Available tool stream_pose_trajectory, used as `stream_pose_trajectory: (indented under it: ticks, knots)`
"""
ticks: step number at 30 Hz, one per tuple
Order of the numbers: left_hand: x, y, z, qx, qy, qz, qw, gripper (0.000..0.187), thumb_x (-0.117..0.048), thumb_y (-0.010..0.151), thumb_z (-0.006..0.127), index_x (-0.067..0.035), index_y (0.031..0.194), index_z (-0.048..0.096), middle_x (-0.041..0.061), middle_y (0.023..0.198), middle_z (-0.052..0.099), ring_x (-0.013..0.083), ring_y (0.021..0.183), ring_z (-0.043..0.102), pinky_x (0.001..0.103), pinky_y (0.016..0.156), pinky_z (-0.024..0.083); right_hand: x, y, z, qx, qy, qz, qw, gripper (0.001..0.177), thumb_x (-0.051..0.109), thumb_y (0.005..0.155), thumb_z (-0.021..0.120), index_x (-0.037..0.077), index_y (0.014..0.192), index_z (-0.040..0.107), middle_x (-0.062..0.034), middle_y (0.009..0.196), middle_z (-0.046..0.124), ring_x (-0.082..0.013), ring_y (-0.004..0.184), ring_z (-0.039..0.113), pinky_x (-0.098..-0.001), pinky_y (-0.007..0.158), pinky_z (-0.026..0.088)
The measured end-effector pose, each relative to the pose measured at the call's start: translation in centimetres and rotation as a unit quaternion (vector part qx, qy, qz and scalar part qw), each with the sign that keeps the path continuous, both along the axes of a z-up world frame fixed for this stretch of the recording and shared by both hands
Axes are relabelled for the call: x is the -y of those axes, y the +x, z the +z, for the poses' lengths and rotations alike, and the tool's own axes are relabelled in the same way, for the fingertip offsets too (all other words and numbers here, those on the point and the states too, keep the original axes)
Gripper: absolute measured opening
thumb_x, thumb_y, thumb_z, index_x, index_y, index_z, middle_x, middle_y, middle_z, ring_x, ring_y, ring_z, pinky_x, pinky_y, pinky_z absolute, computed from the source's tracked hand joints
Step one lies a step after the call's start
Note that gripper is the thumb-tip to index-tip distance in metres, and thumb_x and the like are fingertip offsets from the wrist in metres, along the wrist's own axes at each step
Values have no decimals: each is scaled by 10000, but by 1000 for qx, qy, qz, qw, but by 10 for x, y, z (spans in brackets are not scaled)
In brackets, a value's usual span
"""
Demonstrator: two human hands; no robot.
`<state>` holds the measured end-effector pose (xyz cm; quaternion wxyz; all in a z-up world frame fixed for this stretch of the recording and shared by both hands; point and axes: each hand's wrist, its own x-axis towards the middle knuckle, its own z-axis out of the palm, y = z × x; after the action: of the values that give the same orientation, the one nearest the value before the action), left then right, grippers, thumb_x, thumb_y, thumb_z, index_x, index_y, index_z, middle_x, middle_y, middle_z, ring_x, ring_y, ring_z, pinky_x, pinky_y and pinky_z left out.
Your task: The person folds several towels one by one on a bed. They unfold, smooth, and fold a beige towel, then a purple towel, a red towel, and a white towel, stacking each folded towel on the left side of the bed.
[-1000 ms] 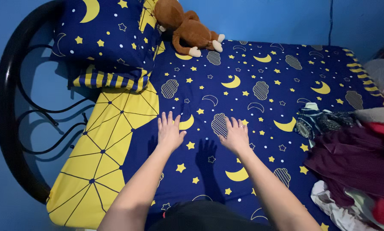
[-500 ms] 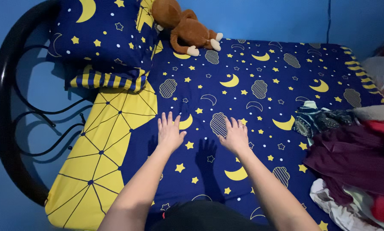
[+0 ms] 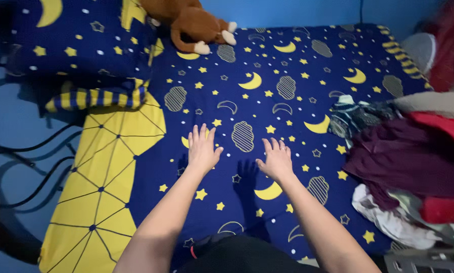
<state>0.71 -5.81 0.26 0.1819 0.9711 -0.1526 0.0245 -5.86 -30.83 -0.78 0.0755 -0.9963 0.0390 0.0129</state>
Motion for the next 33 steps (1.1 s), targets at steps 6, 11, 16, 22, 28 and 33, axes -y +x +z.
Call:
stream_pose_trajectory:
  ticks: [6, 11, 16, 22, 28, 33]
  knots:
    - [34, -4, -12, 0, -23, -29, 999, 777, -351, 828, 772, -86, 1489, 462, 229, 1583, 334, 454, 1509, 198, 568, 1218, 161, 68, -24, -39, -13, 24, -60, 998, 864, 491, 779, 758, 156, 1507, 436, -145, 1539, 454, -383, 1438, 402, -554, 1150, 358]
    - [48, -5, -28, -20, -2, -30, 999, 791, -351, 821, 782, -81, 1491, 461, 232, 1581, 334, 454, 1499, 209, 568, 1220, 169, 156, -45, -77, -44, 17, -152, 987, 926, 544, 746, 770, 127, 1508, 448, -180, 1509, 485, -404, 1379, 458, -529, 1120, 398]
    - [96, 10, -33, -42, 26, -73, 996, 813, -360, 814, 785, -83, 1497, 442, 218, 1584, 330, 447, 1498, 221, 559, 1216, 180, 232, -46, -101, -57, 10, -230, 971, 913, 533, 745, 774, 142, 1507, 456, -175, 1499, 487, -402, 1365, 461, -551, 1092, 395]
    - [181, 26, -34, -43, 13, -149, 988, 812, -338, 825, 781, -83, 1507, 424, 233, 1583, 323, 454, 1495, 217, 563, 1218, 173, 344, -38, -93, 57, -69, -231, 969, 824, 539, 766, 750, 121, 1453, 571, -233, 1539, 466, -484, 1410, 384, -616, 1117, 341]
    - [234, 40, -31, -69, 27, -201, 977, 798, -304, 821, 786, -101, 1502, 423, 228, 1599, 297, 450, 1508, 181, 559, 1221, 146, 514, -36, -49, 157, -273, -252, 915, 669, 520, 863, 697, 100, 1383, 665, -265, 1646, 376, -534, 1534, 268, -646, 1258, 164]
    - [262, 53, -27, -54, 7, -197, 979, 768, -294, 837, 780, -100, 1498, 440, 235, 1595, 308, 446, 1513, 190, 560, 1227, 151, 595, -28, -18, 12, -246, -320, 915, 810, 539, 726, 750, 223, 1448, 566, -168, 1656, 331, -474, 1491, 230, -656, 1143, 223]
